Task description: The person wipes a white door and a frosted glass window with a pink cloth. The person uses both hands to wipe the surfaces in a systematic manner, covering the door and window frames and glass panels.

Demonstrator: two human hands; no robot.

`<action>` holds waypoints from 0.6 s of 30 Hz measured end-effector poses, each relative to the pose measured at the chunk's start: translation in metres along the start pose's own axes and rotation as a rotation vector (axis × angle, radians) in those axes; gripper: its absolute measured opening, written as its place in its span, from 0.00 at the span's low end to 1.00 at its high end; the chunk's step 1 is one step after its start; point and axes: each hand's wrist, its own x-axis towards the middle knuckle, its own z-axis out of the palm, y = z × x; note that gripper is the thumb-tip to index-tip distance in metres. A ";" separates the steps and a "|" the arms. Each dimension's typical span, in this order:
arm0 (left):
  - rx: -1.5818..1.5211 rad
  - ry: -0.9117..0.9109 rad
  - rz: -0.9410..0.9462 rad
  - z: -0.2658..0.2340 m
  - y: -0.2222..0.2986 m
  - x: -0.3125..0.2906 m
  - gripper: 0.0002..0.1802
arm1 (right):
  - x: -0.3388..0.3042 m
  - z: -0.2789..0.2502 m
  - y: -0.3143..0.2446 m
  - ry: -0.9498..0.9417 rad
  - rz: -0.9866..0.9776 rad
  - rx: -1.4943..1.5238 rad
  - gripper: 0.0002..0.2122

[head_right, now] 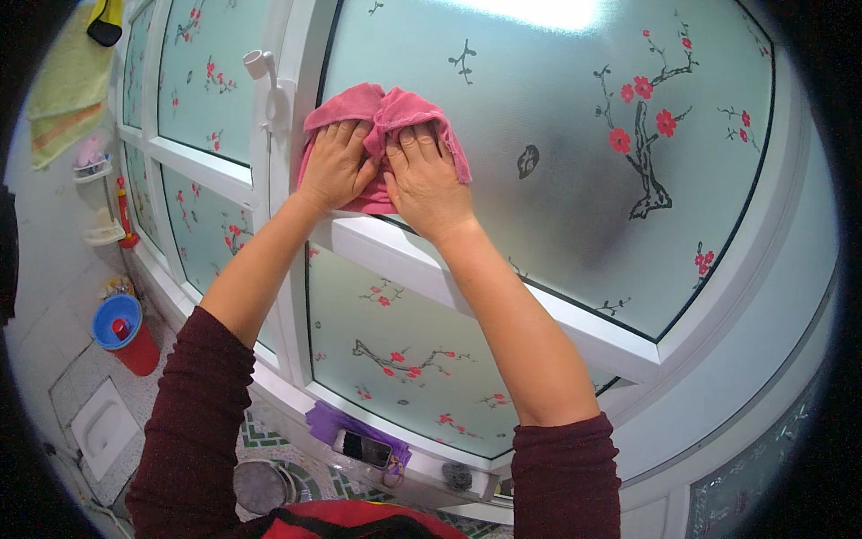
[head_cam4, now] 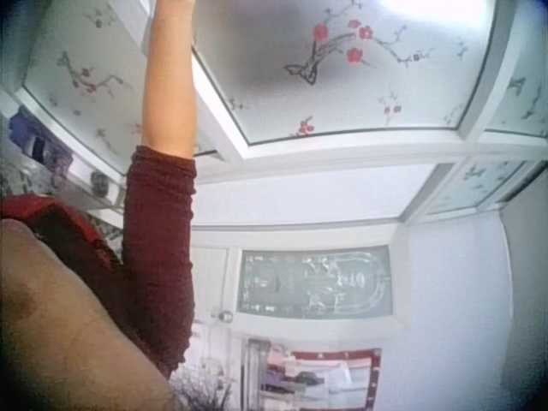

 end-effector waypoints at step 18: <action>-0.167 0.254 0.070 0.040 0.140 0.144 0.28 | -0.023 -0.127 0.147 0.114 0.104 -0.384 0.23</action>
